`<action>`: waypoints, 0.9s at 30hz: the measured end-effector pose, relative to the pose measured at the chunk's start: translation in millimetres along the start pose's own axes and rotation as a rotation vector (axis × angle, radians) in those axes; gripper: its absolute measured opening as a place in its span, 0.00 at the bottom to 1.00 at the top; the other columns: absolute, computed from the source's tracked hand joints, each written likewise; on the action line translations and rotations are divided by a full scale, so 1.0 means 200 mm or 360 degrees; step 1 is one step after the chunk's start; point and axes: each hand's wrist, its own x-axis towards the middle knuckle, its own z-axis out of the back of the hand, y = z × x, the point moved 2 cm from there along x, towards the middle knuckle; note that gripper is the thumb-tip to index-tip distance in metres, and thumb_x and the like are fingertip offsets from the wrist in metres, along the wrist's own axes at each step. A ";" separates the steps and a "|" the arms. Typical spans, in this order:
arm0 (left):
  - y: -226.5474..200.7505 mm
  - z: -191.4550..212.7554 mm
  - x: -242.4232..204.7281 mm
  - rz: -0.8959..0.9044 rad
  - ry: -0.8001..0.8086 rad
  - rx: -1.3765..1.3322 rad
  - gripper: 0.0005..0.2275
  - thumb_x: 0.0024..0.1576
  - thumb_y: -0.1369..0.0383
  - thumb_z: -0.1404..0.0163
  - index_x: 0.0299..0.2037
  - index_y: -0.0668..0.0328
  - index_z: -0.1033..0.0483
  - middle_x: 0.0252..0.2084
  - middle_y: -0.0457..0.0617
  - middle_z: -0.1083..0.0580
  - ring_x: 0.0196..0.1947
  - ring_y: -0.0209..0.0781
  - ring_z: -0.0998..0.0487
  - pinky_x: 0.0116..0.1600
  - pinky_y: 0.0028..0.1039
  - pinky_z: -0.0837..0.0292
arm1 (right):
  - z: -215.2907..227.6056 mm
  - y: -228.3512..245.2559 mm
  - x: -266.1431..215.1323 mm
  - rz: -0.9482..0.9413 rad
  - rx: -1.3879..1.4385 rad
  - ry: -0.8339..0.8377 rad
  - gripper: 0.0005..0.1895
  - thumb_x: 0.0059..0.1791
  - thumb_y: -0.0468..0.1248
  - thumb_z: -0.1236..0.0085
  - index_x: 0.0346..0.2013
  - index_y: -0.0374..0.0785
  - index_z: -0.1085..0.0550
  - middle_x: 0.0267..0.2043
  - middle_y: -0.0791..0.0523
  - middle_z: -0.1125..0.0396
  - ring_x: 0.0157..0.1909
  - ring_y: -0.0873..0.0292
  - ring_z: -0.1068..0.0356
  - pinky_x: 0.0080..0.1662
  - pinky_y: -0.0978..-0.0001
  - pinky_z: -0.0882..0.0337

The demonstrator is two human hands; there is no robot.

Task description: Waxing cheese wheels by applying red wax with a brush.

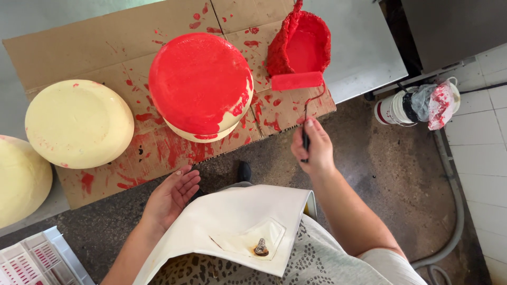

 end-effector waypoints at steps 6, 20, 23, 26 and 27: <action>0.00 -0.02 0.01 0.0017 0.0012 0.0019 0.18 0.63 0.63 0.52 0.61 0.60 0.27 0.54 0.59 0.22 0.54 0.49 0.21 0.62 0.41 0.27 | -0.01 -0.19 0.12 -0.0557 0.1075 0.0343 0.15 0.61 0.41 0.63 0.51 0.38 0.28 0.21 0.60 0.41 0.10 0.75 0.48 0.14 0.88 0.50; -0.01 0.00 0.03 0.0126 -0.0158 -0.0004 0.20 0.64 0.60 0.57 0.63 0.59 0.31 0.60 0.59 0.27 0.60 0.49 0.27 0.63 0.35 0.32 | -0.17 -0.15 0.03 -0.0559 -0.0437 -0.0102 0.17 0.59 0.42 0.61 0.63 0.47 0.37 0.16 0.52 0.41 0.08 0.62 0.54 0.14 0.72 0.56; 0.00 -0.02 0.04 0.0133 -0.0170 -0.0010 0.18 0.64 0.61 0.56 0.61 0.60 0.30 0.59 0.59 0.26 0.60 0.49 0.26 0.63 0.35 0.32 | -0.24 -0.08 0.25 -0.0452 -0.0751 -0.0058 0.22 0.59 0.41 0.63 0.67 0.39 0.37 0.14 0.59 0.43 0.11 0.65 0.49 0.17 0.72 0.49; 0.03 -0.04 0.07 0.0121 -0.0110 0.0012 0.18 0.64 0.60 0.56 0.61 0.59 0.30 0.58 0.60 0.26 0.59 0.50 0.26 0.62 0.35 0.31 | -0.20 -0.16 0.43 -0.0486 -0.0587 -0.0100 0.18 0.59 0.43 0.59 0.62 0.41 0.34 0.13 0.56 0.45 0.10 0.64 0.55 0.17 0.73 0.54; 0.03 -0.05 0.07 0.0118 -0.0111 0.0014 0.19 0.64 0.61 0.57 0.62 0.59 0.30 0.58 0.60 0.26 0.59 0.50 0.26 0.62 0.35 0.31 | -0.19 -0.16 0.41 -0.0448 -0.0663 -0.0089 0.16 0.59 0.41 0.58 0.60 0.41 0.32 0.16 0.59 0.44 0.13 0.66 0.50 0.17 0.75 0.50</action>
